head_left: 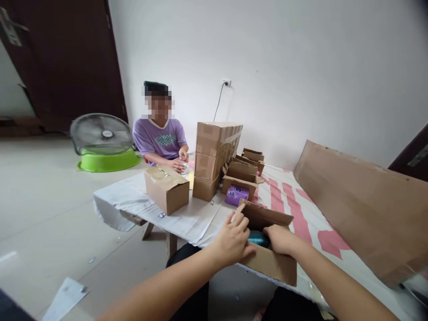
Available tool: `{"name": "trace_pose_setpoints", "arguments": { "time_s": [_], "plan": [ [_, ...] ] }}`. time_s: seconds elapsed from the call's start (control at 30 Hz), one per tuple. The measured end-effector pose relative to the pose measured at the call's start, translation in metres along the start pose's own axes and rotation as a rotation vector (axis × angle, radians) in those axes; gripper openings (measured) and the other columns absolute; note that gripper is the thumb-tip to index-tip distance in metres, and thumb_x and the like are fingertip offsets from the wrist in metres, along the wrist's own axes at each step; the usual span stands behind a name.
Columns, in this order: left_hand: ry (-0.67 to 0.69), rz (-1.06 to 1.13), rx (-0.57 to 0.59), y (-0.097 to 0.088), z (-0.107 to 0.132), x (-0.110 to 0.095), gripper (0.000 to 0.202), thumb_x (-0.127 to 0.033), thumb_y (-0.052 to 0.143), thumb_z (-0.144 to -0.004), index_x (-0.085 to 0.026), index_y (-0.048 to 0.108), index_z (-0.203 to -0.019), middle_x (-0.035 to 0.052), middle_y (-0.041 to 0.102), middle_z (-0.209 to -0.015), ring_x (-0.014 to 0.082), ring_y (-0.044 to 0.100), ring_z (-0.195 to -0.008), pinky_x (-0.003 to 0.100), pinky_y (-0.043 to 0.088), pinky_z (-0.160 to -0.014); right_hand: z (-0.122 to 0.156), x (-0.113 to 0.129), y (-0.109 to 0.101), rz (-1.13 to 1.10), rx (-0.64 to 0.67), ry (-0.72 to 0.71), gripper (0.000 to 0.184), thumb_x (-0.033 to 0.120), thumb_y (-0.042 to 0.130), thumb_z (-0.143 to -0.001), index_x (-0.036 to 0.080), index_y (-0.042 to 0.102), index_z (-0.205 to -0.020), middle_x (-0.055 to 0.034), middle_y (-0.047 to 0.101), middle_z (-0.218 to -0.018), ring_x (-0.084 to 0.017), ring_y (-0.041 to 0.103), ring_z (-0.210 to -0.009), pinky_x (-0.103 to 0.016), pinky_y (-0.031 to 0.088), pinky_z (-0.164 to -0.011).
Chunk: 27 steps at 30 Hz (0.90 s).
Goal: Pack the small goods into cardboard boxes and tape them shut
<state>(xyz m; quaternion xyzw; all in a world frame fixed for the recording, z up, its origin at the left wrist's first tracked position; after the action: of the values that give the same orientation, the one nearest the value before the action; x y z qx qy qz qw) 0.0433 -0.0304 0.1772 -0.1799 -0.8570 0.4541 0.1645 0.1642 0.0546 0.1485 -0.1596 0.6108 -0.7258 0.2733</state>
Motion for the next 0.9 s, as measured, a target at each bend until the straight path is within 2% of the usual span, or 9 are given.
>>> {"name": "trace_pose_setpoints", "arguments": {
  "time_s": [0.1,0.2,0.3,0.4,0.5,0.6,0.77,0.83,0.9],
  "plan": [
    [-0.123,-0.041,0.054,-0.001,0.006,0.009,0.059,-0.069,0.061,-0.067,-0.015,0.069,-0.090,0.0121,0.062,-0.102,0.0335,0.046,-0.114,0.053,0.019,-0.106,-0.003,0.002,0.002,0.032,0.000,0.031,0.023,0.011,0.060,-0.067,0.016,0.073,-0.085,-0.0157,0.072,-0.093,-0.029,0.067,-0.086,-0.033,0.047,-0.073],
    [-0.167,-0.082,0.100,0.006,0.011,0.011,0.062,-0.070,0.064,-0.062,-0.016,0.072,-0.092,0.0146,0.061,-0.114,0.0414,0.037,-0.127,0.057,0.015,-0.108,-0.008,0.003,0.007,0.050,-0.022,0.046,0.022,0.007,0.054,-0.070,0.012,0.073,-0.081,-0.0187,0.072,-0.091,-0.029,0.067,-0.084,-0.033,0.047,-0.072],
    [-0.207,-0.114,0.101,0.013,0.013,0.011,0.061,-0.067,0.067,-0.061,-0.016,0.072,-0.094,0.0157,0.057,-0.126,0.0451,0.022,-0.136,0.059,0.010,-0.110,-0.010,0.003,0.006,0.045,-0.054,0.027,0.019,0.007,0.055,-0.069,0.015,0.073,-0.073,-0.0147,0.073,-0.082,-0.026,0.068,-0.075,-0.030,0.046,-0.065],
    [-0.225,-0.126,0.081,0.017,0.012,0.010,0.052,-0.061,0.065,-0.069,-0.015,0.071,-0.093,0.0167,0.052,-0.134,0.0411,0.016,-0.139,0.059,0.010,-0.111,-0.005,0.001,-0.008,0.029,-0.143,-0.012,0.018,0.012,0.053,-0.074,0.019,0.070,-0.073,-0.0096,0.072,-0.081,-0.022,0.066,-0.076,-0.027,0.043,-0.065],
    [-0.180,-0.112,0.072,0.024,0.009,0.009,0.051,-0.058,0.063,-0.072,-0.015,0.068,-0.099,0.0168,0.043,-0.142,0.0403,0.013,-0.140,0.059,0.013,-0.111,0.006,-0.008,-0.034,-0.015,-0.335,-0.035,0.023,0.019,0.045,-0.083,0.020,0.067,-0.080,-0.0080,0.069,-0.089,-0.021,0.063,-0.087,-0.028,0.042,-0.071],
    [-0.142,-0.096,0.055,0.036,0.007,0.014,0.057,-0.055,0.066,-0.071,-0.015,0.061,-0.113,0.0153,0.036,-0.147,0.0416,0.006,-0.140,0.060,0.012,-0.111,0.022,-0.024,-0.063,-0.147,-0.590,-0.052,0.024,0.023,0.041,-0.086,0.020,0.063,-0.077,-0.0047,0.067,-0.082,-0.018,0.060,-0.080,-0.027,0.041,-0.070],
    [-0.261,0.025,0.043,0.054,-0.007,0.043,0.059,-0.046,0.068,-0.072,-0.014,0.055,-0.119,0.0194,0.032,-0.148,0.0404,0.007,-0.141,0.060,0.006,-0.111,0.050,-0.067,-0.097,-0.335,-0.941,0.044,0.024,0.033,0.041,-0.085,0.021,0.059,-0.074,-0.0024,0.064,-0.072,-0.017,0.057,-0.066,-0.027,0.040,-0.062],
    [-0.314,0.227,0.001,0.050,-0.020,0.055,0.054,-0.040,0.071,-0.069,-0.014,0.058,-0.114,0.0193,0.037,-0.144,0.0375,0.010,-0.141,0.058,0.000,-0.112,0.058,-0.082,-0.111,-0.382,-1.053,0.103,0.023,0.034,0.043,-0.084,0.021,0.059,-0.075,-0.0020,0.064,-0.071,-0.017,0.057,-0.064,-0.026,0.040,-0.059],
    [-0.402,0.565,-0.077,0.039,-0.037,0.068,0.041,-0.040,0.070,-0.070,-0.016,0.062,-0.103,0.0161,0.051,-0.133,0.0344,0.021,-0.139,0.055,0.000,-0.113,0.064,-0.091,-0.125,-0.391,-1.155,0.131,0.022,0.034,0.044,-0.084,0.021,0.059,-0.075,-0.0021,0.064,-0.070,-0.017,0.057,-0.063,-0.026,0.040,-0.059]
  ]
}}
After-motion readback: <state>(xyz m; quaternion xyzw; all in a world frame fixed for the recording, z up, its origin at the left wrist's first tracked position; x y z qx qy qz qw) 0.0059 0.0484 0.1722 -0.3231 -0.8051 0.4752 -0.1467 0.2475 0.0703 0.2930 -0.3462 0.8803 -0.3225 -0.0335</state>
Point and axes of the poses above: each hand's wrist, its own z-axis away from the middle knuckle, its own y-axis out of the palm, x = y × z, the point moved 7 cm from there along -z, towards the middle knuckle
